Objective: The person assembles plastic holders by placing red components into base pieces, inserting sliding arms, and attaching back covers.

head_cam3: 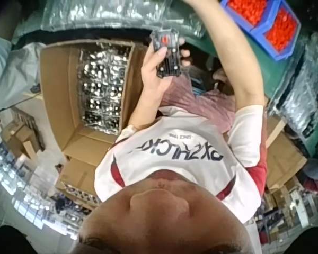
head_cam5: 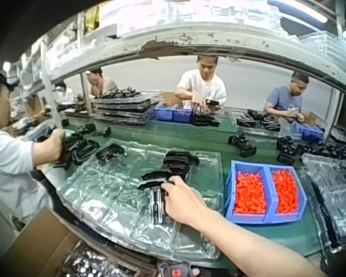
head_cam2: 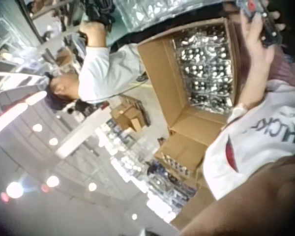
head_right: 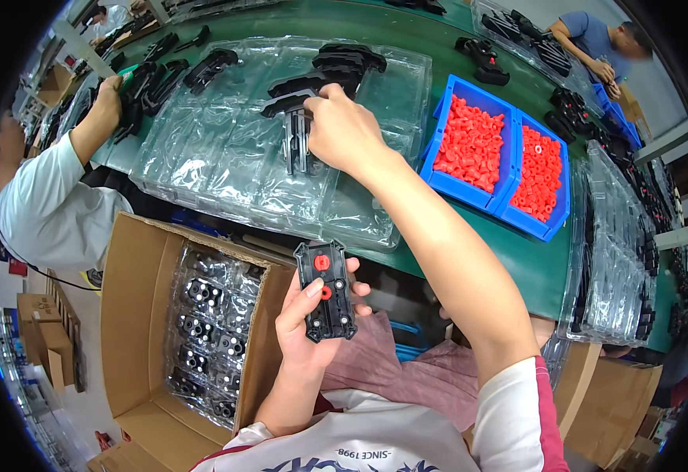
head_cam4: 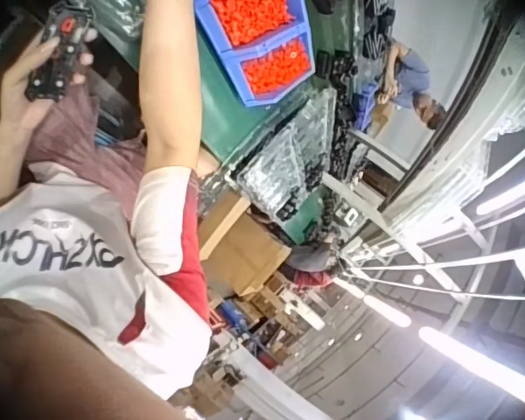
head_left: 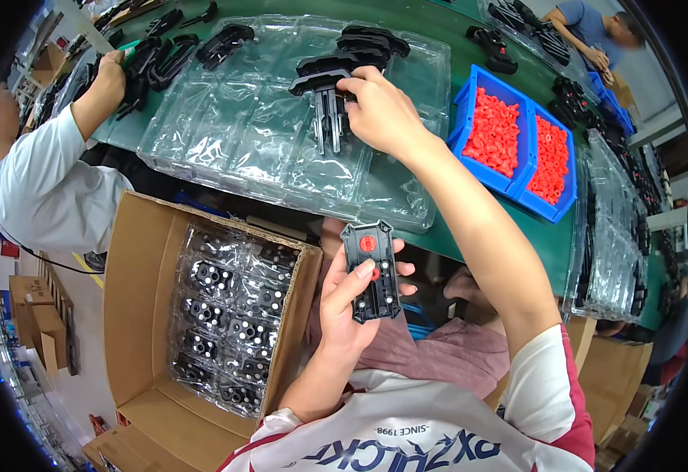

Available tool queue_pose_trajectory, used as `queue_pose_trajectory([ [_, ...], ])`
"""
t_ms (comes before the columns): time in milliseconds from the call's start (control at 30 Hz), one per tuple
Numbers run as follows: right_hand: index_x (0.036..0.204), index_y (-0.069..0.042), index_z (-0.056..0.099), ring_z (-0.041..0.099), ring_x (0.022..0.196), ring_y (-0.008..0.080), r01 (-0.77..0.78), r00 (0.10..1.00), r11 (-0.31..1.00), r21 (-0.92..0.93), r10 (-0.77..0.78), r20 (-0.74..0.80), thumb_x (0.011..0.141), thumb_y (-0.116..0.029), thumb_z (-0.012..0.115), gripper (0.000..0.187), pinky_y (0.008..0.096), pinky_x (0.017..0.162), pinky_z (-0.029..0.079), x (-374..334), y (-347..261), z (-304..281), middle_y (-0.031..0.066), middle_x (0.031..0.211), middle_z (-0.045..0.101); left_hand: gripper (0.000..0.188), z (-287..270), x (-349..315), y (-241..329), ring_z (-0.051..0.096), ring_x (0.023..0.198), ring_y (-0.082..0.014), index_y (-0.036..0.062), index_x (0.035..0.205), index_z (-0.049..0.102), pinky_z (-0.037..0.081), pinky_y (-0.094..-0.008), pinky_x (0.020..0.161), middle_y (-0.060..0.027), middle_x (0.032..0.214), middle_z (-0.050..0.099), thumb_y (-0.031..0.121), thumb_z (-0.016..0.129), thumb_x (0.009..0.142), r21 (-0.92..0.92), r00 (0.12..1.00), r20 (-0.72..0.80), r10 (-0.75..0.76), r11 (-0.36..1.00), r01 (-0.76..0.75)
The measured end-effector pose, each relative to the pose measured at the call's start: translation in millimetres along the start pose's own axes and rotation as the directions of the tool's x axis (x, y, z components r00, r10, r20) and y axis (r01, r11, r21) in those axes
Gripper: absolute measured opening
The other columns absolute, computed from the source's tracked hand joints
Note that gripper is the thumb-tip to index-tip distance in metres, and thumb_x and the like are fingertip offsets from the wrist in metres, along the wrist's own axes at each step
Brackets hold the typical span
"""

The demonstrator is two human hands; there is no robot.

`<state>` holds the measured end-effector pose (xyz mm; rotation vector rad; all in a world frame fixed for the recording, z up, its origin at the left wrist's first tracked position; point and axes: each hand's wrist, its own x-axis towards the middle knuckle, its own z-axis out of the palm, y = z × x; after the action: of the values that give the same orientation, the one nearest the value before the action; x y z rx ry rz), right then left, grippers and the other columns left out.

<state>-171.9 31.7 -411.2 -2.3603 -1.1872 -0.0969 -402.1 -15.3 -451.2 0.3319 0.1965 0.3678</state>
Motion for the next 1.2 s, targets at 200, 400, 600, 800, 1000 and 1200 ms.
queue_pose_trajectory([
  [200, 0.116, 0.002, 0.062, 0.063, 0.097, 0.0372, 0.104, 0.977, 0.983, 0.155, -0.071, -0.202, 0.082, -0.004, 0.052, 0.036, 0.0399, 0.084, 0.052, -24, 6, -9, 0.0175, 0.125, 0.056, 0.047, -13, 7, -5, 0.063, 0.094, -0.0344, 0.0012, 0.136, 0.041, 0.057, -0.0423, 0.068, -0.0246, 0.124, 0.055, 0.028, 0.045, 0.098, 0.032, 0.999, -0.049, -0.017, 0.999, 0.019],
  [400, 0.119, 0.001, 0.059, 0.063, 0.083, 0.0327, 0.085, 0.990, 0.970, 0.227, -0.057, -0.128, 0.079, 0.003, 0.056, 0.040, 0.0359, 0.071, 0.052, -115, -17, -54, 0.0169, 0.126, 0.055, 0.053, -20, 19, -19, 0.064, 0.099, -0.0349, 0.0008, 0.138, 0.038, 0.059, -0.0429, 0.073, -0.0246, 0.123, 0.055, 0.036, 0.044, 0.099, -0.211, 0.995, 0.096, -0.028, 0.976, 0.048],
  [600, 0.121, 0.000, 0.057, 0.064, 0.075, 0.0310, -0.014, 0.993, 0.987, 0.162, 0.033, -0.114, 0.079, 0.006, 0.055, 0.043, 0.0352, 0.063, 0.052, -177, -4, -69, 0.0177, 0.128, 0.054, 0.058, 1, 19, -40, 0.063, 0.101, -0.0356, 0.0015, 0.140, 0.037, 0.059, -0.0433, 0.073, -0.0243, 0.124, 0.055, 0.041, 0.046, 0.098, -0.278, 0.999, 0.026, -0.036, 0.960, 0.042],
  [800, 0.123, 0.001, 0.057, 0.065, 0.073, 0.0292, -0.043, 0.978, 0.981, 0.189, 0.080, -0.192, 0.078, 0.009, 0.053, 0.045, 0.0352, 0.060, 0.053, -208, 17, -86, 0.0203, 0.130, 0.052, 0.061, 12, 12, -63, 0.062, 0.102, -0.0360, 0.0013, 0.142, 0.033, 0.058, -0.0423, 0.073, -0.0252, 0.126, 0.053, 0.034, 0.052, 0.095, -0.022, 0.996, 0.061, -0.070, 0.997, 0.071],
  [1000, 0.122, 0.003, 0.055, 0.068, 0.071, 0.0283, 0.044, 0.965, 0.983, 0.178, 0.005, -0.262, 0.069, 0.005, 0.062, 0.053, 0.0342, 0.055, 0.053, -243, 40, -90, 0.0204, 0.130, 0.052, 0.063, 23, 12, -76, 0.062, 0.101, -0.0365, 0.0004, 0.143, 0.031, 0.058, -0.0425, 0.075, -0.0263, 0.126, 0.051, 0.023, 0.057, 0.090, -0.082, 0.966, 0.176, -0.189, 0.975, 0.206],
  [1200, 0.121, 0.003, 0.056, 0.068, 0.072, 0.0252, 0.066, 0.930, 0.977, 0.204, 0.014, -0.368, 0.068, 0.005, 0.064, 0.054, 0.0330, 0.056, 0.053, -270, 56, -98, 0.0211, 0.132, 0.052, 0.060, 27, 12, -93, 0.062, 0.100, -0.0359, 0.0004, 0.141, 0.032, 0.059, -0.0440, 0.075, -0.0265, 0.124, 0.052, 0.017, 0.056, 0.089, 0.023, 0.935, 0.261, -0.240, 0.970, 0.243],
])
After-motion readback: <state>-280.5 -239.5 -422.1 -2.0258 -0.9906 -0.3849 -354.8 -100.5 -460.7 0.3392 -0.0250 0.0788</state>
